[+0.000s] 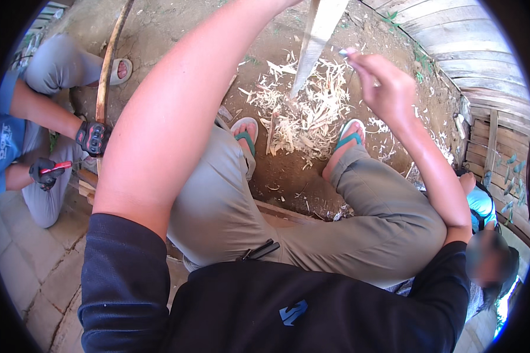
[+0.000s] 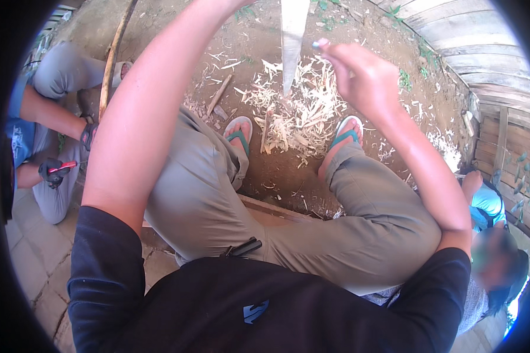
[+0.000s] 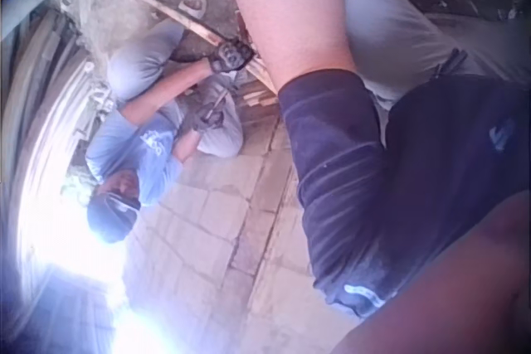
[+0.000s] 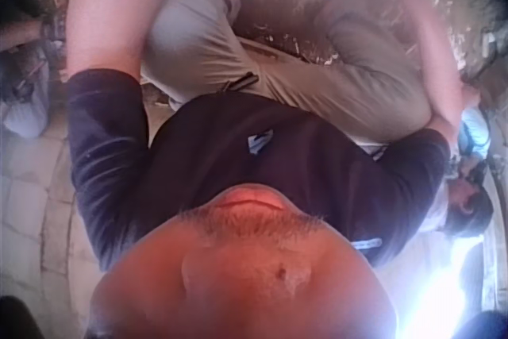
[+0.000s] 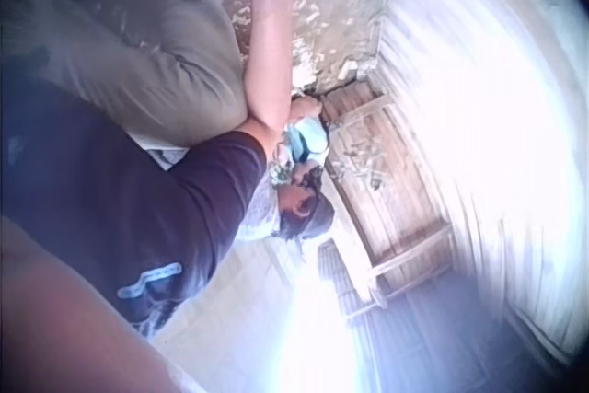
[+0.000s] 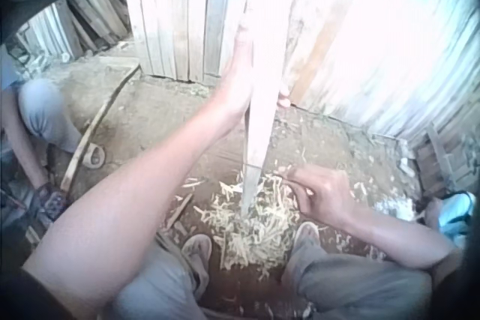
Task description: The person sits on the ground and uses a knife to shave and shape a long piece of wood held between their legs. They repeatedly scrape the tool along the wood's surface to remove shavings and refine the shape.
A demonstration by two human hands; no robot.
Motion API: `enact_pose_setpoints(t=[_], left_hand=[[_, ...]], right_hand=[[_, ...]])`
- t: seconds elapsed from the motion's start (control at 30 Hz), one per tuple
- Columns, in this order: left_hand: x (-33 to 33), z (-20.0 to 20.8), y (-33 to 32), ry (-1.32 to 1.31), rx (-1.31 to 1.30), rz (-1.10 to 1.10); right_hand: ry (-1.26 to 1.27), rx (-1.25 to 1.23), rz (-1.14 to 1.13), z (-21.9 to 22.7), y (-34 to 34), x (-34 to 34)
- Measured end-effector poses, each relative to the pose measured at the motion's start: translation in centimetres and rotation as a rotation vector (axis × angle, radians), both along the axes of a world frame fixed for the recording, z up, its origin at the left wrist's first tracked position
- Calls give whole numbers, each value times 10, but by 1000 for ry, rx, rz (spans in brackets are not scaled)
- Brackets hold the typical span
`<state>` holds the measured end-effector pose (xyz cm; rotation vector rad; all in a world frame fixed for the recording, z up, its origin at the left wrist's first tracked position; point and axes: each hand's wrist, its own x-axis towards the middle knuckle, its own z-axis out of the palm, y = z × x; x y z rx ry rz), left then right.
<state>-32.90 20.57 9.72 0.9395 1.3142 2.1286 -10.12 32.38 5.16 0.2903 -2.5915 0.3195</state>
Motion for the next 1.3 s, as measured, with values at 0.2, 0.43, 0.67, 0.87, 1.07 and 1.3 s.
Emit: enact_pose_setpoints(t=[0.2, 0.43, 0.67, 0.87, 1.07, 1.3], left_hand=[[0, 0, -2, -16, -7, -10], [-1, 6, -3, -36, -5, -29], [-3, 10, -2, -55, -2, -42], [-3, 14, -4, -89, -4, -62], [-19, 40, -34, -502, 6, -242], [-8, -3, -4, 141, -91, 68]], right_hand=[[41, -14, 75, -10, 4, -4], [22, -45, 34, -26, 2, 0], [26, -21, 37, -17, 3, -5], [25, -57, 57, -21, 5, -4], [-130, -79, -63, 8, -7, -4], [-365, 130, -116, 54, -3, -2]])
